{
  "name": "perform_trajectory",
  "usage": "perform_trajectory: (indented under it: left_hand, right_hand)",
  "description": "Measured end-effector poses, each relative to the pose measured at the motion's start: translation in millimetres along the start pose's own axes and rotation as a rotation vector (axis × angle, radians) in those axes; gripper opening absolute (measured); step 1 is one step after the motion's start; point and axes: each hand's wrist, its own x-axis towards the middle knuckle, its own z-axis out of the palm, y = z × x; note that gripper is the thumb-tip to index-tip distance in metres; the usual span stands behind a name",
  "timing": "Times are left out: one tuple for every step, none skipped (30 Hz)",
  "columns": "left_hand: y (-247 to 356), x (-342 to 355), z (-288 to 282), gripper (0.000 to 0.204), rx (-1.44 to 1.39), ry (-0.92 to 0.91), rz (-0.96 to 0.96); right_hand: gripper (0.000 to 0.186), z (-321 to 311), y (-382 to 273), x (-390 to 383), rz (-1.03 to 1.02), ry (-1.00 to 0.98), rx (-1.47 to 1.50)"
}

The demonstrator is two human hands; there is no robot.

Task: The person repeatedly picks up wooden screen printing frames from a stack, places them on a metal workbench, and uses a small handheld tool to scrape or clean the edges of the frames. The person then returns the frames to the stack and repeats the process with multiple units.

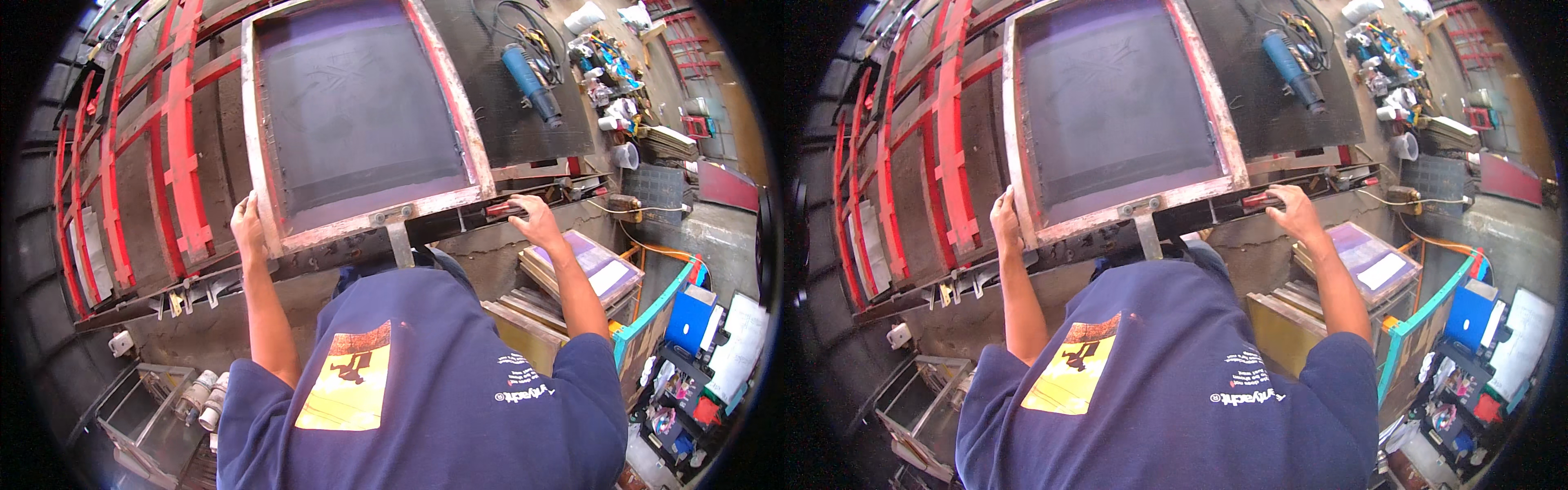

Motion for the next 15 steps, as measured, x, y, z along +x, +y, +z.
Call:
perform_trajectory:
  left_hand:
    - [0.0, -0.8, 1.7, 0.034, -0.011, -0.006, 0.010]
    - [2.9, -4.8, 3.0, 0.032, 0.015, 0.030, 0.056]
    - [5.7, -6.1, 4.0, 0.033, -0.003, 0.034, 0.077]
    - [8.7, -8.3, 2.9, 0.033, -0.021, 0.038, 0.099]
    - [16.0, -14.8, 5.3, 0.032, -0.063, 0.023, 0.056]
    - [15.2, -15.0, 4.7, 0.032, -0.036, 0.043, 0.100]
    - [14.5, -13.8, 3.5, 0.033, -0.008, 0.063, 0.144]
    - [17.2, -14.5, 4.9, 0.033, 0.015, 0.082, 0.190]
    - [19.9, -17.0, 4.1, 0.035, 0.071, 0.118, 0.241]
    - [23.3, -19.3, 3.5, 0.036, 0.119, 0.152, 0.306]
    - [27.4, -23.9, 3.3, 0.037, 0.168, 0.187, 0.365]
    - [33.8, -30.9, 5.2, 0.038, 0.216, 0.219, 0.424]
    - [41.4, -40.1, 6.2, 0.040, 0.234, 0.198, 0.433]
    - [45.3, -45.4, 9.9, 0.039, 0.216, 0.172, 0.459]
    - [46.9, -49.1, 14.5, 0.039, 0.204, 0.142, 0.487]
  right_hand:
    - [0.046, 10.9, 3.7, -1.5, -0.017, 0.001, -0.079]
    - [0.045, 15.6, 3.7, 1.7, -0.027, -0.008, -0.117]
    - [0.043, 11.6, -0.4, 6.8, -0.035, -0.015, -0.160]
    - [0.042, 8.8, -5.8, 11.4, -0.043, -0.022, -0.202]
    - [0.038, 2.9, -13.1, 13.2, -0.091, -0.017, -0.259]
    - [0.038, 4.4, -12.8, 13.9, -0.097, -0.033, -0.269]
    - [0.038, 6.4, -10.4, 13.7, -0.103, -0.049, -0.279]
    - [0.039, 4.8, -10.4, 16.6, -0.110, -0.062, -0.292]
    - [0.037, 2.4, -11.6, 15.2, -0.093, -0.075, -0.271]
    - [0.036, -2.5, -12.3, 13.1, -0.079, -0.051, -0.267]
    - [0.035, -10.4, -11.5, 9.3, -0.066, -0.031, -0.264]
    - [0.034, -19.0, -9.5, 3.8, -0.051, -0.010, -0.263]
    - [0.032, -28.5, -6.1, -3.4, 0.002, -0.022, -0.258]
    - [0.034, -37.2, 3.2, -12.7, 0.010, -0.034, -0.258]
    - [0.036, -46.6, 16.3, -23.8, 0.021, -0.047, -0.253]
